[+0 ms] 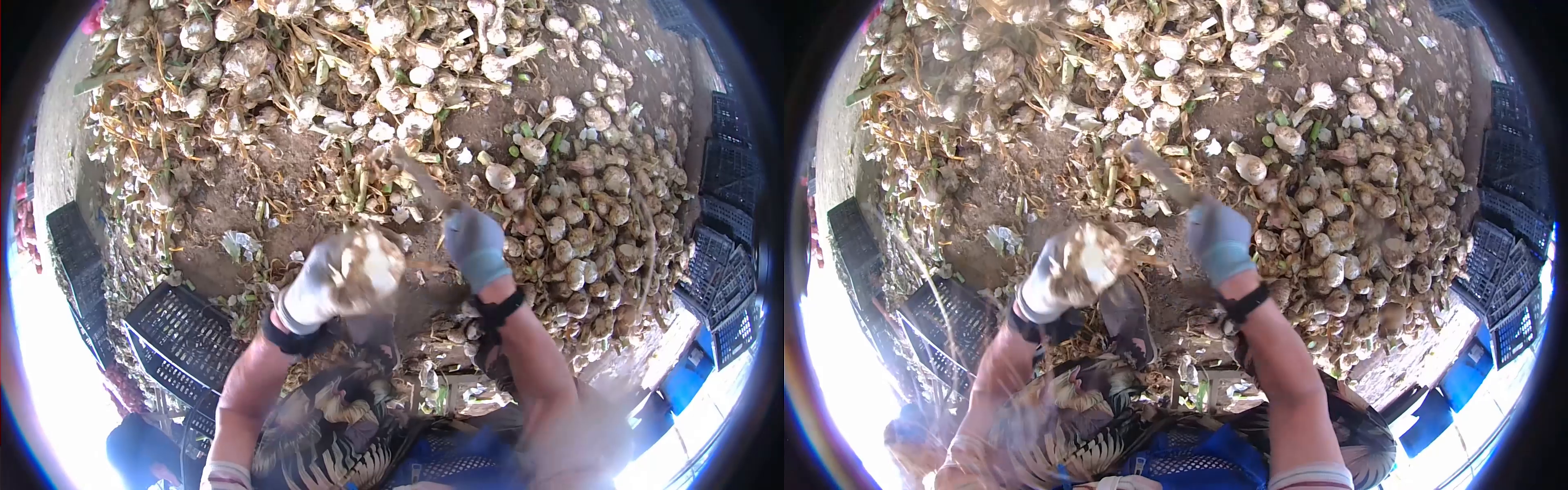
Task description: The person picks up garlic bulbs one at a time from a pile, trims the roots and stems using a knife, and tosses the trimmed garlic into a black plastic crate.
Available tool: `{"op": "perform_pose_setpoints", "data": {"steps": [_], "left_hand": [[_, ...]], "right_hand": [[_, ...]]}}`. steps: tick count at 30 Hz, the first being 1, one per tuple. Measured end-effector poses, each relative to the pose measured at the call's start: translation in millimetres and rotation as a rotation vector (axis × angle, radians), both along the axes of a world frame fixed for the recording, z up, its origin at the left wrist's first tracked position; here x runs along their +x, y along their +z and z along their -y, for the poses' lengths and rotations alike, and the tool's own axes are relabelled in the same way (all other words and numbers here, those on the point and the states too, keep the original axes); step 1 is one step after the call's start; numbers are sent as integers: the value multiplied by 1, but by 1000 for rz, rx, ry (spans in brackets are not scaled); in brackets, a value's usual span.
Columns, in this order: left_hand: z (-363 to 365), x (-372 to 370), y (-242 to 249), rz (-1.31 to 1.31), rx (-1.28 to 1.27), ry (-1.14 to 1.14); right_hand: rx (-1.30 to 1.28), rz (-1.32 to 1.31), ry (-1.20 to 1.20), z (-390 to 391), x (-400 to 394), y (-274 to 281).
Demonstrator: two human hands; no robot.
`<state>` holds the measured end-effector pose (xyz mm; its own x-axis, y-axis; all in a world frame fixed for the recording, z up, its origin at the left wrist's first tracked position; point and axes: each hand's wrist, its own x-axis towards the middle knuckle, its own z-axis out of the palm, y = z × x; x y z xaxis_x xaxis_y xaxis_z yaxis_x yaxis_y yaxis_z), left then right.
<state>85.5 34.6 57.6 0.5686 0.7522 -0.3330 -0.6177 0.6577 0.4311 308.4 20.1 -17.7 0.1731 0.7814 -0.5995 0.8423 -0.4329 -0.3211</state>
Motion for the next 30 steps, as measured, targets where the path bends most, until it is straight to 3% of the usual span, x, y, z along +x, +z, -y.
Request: {"op": "perform_pose_setpoints", "data": {"steps": [2, 4, 5, 6, 7, 8, 9, 10, 12, 13, 14, 16, 17, 18, 20, 21, 22, 23, 24, 26, 27, 28, 29, 30], "left_hand": [[-6, -11, 5, -737, 464, -335], [-9, -4, -15, -1014, 914, -400], [-13, -5, -16, -1118, 1030, -492], [-13, -6, -17, -1216, 1133, -598], [-12, -7, -22, -1213, 1134, -604], [-10, -8, -28, -1270, 1377, -589], [-8, -10, -31, -1317, 1621, -568], [-9, -9, -24, -1315, 1626, -565], [-16, -9, -3, -1480, 1622, -261], [-20, -16, -3, -1518, 1424, -218], [-16, -15, -10, -1463, 853, -139], [-36, 1, -26, -1425, 548, 147], [-42, 21, -5, -1256, 714, -61], [-47, 48, 21, -1073, 859, -267], [-54, 103, 28, -697, 1274, -109], [-60, 112, 21, -809, 1310, -190], [-66, 118, 8, -922, 1345, -272], [-74, 119, -18, -1106, 1424, -326], [-82, 118, -25, -1277, 1372, -551], [-83, 105, -66, -1442, 1421, -843], [-74, 86, -103, -1650, 1658, -991], [-71, 76, -86, -1644, 1528, -1138], [-62, 58, -77, -1628, 1342, -1152], [-52, 34, -78, -1678, 1335, -1160]], "right_hand": [[125, 7, 30, 8, 2, 3], [-9, -240, -33, 10, -4, 17], [117, -415, -53, 12, -10, 22], [121, -418, -60, 9, -15, 26], [217, -468, 94, 4, -20, 38], [312, -514, 251, 0, -22, 44], [184, -441, 266, -3, -23, 42], [187, -437, 265, 2, -18, 34], [-57, -180, 44, 16, 0, 1], [51, -328, -57, 34, 7, -2], [37, -330, -63, 52, 4, -9], [-165, -735, -539, 70, -3, -22], [-288, -861, -694, 67, -7, -14], [-289, -861, -689, 69, -15, -11], [3, -1577, -1763, 80, -25, -5], [347, -1285, -923, 96, -8, -39], [470, -570, -632, 110, 4, -98], [366, -676, -811, 83, 9, -51], [257, -776, -992, 53, 13, 3], [347, -817, -1194, 43, 21, 10], [352, -825, -1231, 38, 23, 13], [356, -834, -1265, 36, 25, 15], [354, -834, -1268, 35, 27, 15], [375, -824, -1216, 35, 27, 15]]}}
